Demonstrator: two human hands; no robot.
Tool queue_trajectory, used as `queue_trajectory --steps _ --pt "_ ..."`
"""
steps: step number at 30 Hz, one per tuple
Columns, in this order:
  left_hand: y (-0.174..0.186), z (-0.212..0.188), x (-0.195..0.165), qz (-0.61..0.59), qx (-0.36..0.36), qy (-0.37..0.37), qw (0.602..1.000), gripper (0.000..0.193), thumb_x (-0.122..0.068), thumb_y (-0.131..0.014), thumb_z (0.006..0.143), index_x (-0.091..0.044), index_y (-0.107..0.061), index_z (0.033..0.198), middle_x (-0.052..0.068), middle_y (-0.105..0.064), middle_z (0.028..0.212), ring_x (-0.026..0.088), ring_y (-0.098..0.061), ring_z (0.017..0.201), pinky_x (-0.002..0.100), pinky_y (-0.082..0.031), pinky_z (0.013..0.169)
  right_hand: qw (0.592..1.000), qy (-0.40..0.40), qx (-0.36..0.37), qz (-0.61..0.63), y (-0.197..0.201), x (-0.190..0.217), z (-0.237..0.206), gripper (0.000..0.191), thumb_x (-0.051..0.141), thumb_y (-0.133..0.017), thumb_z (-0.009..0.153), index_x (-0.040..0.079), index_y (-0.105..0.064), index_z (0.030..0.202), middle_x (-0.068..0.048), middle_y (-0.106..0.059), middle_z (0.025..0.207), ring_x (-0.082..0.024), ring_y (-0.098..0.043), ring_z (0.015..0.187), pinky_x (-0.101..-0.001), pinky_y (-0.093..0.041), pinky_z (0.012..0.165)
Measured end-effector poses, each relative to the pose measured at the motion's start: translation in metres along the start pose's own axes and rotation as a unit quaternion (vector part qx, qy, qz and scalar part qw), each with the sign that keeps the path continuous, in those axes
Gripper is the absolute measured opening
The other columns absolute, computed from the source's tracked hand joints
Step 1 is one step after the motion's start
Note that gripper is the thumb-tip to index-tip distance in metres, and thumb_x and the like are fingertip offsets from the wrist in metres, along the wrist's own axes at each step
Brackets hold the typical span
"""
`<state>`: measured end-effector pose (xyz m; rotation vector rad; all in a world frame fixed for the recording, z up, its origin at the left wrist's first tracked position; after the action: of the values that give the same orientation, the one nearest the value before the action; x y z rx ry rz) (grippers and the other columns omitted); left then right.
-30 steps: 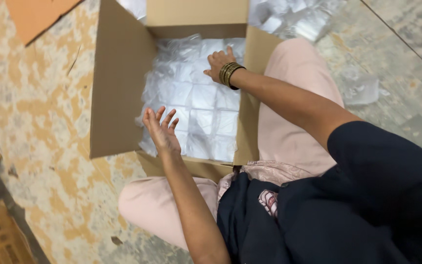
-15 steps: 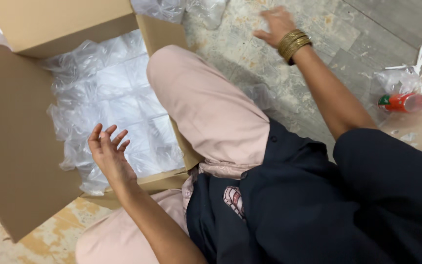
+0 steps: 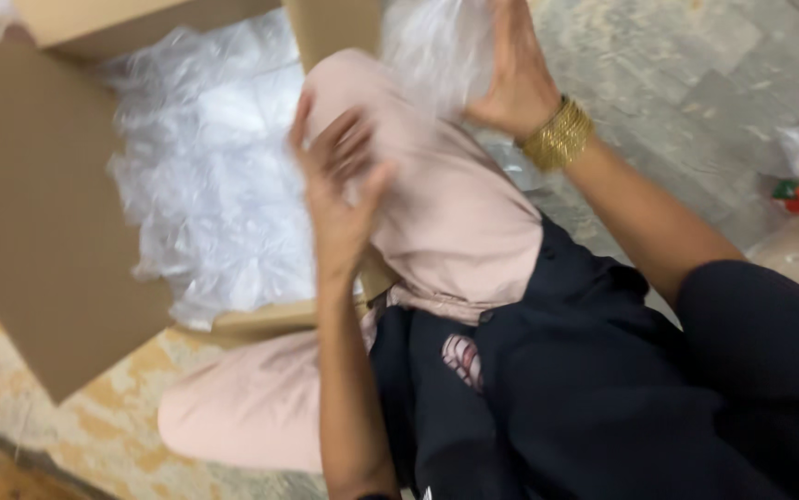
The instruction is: The person sits on the floor and packs plastic-wrapped white items one at a time into an open cardboard box, arranging them in rows. They occasionally pick up items from the floor beside the box and press the packed layer flat by hand.
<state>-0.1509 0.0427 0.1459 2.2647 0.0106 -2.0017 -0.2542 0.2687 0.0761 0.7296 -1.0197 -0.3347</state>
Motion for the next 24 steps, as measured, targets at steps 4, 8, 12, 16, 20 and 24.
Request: queue_trajectory --steps 4,8,12,16,20,24 --pt "-0.019 0.012 -0.029 0.125 -0.077 -0.113 0.983 0.072 -0.016 -0.080 0.101 -0.014 -0.036 0.157 0.009 -0.050 0.157 0.024 -0.059 0.141 0.031 -0.052 0.117 0.969 0.176 0.090 0.145 -0.009 0.081 0.000 0.108 0.043 -0.088 0.082 0.005 -0.023 0.160 -0.023 -0.031 0.162 -0.045 -0.032 0.151 -0.0556 -0.031 0.126" --pt "0.064 -0.006 -0.022 0.119 -0.199 -0.066 0.971 0.063 -0.019 -0.072 0.106 -0.013 -0.038 0.159 0.006 -0.048 0.160 0.023 -0.053 0.146 0.034 -0.046 0.122 0.964 -0.127 0.141 0.184 -0.049 -0.030 -0.029 0.060 0.025 -0.059 0.111 0.010 -0.032 0.163 -0.022 -0.037 0.162 -0.038 -0.044 0.147 -0.0490 -0.039 0.123" --pt "0.188 -0.052 -0.029 0.150 -0.373 -0.118 0.908 0.060 -0.016 -0.063 0.114 -0.014 -0.028 0.163 0.008 -0.032 0.169 0.027 -0.033 0.158 0.042 -0.034 0.130 0.913 -0.036 0.359 -0.191 -0.117 -0.090 -0.143 0.066 0.017 -0.053 0.105 0.005 -0.028 0.165 -0.030 -0.040 0.154 -0.044 -0.044 0.132 -0.0511 -0.037 0.119" --pt "0.263 -0.103 -0.002 -0.060 -0.480 -0.038 0.875 0.066 -0.020 -0.053 0.104 -0.023 -0.019 0.160 0.004 -0.021 0.167 0.033 -0.044 0.145 0.045 -0.062 0.076 0.927 -0.064 0.337 -0.151 -0.128 -0.091 -0.169 0.068 0.022 -0.060 0.105 -0.005 -0.029 0.159 -0.034 -0.039 0.152 -0.047 -0.041 0.133 -0.0511 -0.033 0.118" --pt "0.290 -0.125 0.026 -0.087 -0.462 -0.052 0.881 0.063 -0.014 -0.053 0.104 -0.025 -0.023 0.158 0.009 -0.036 0.160 0.033 -0.053 0.136 0.038 -0.067 0.074 0.993 -0.019 0.068 -0.099 -0.066 -0.079 -0.041 0.074 0.027 -0.066 0.105 -0.015 -0.030 0.154 -0.038 -0.038 0.149 -0.049 -0.038 0.134 -0.0511 -0.029 0.117" --pt "0.298 -0.111 0.064 -0.079 -0.471 -0.085 0.875 0.054 -0.007 -0.057 0.106 -0.014 -0.035 0.154 0.011 -0.044 0.153 0.027 -0.049 0.137 0.038 -0.050 0.103 0.975 -0.057 0.036 0.211 -0.036 -0.013 0.111 0.051 0.032 -0.072 0.111 -0.002 -0.056 0.144 -0.024 -0.060 0.146 -0.038 -0.057 0.135 -0.0459 -0.044 0.121"
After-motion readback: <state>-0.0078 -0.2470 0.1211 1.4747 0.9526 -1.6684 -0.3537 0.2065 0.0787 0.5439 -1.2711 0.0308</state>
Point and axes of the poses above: each hand's wrist, its own z-axis towards the middle knuckle, its own y-axis out of the back of the hand, x = y × z, the point moved 8 cm from there along z, towards the middle knuckle
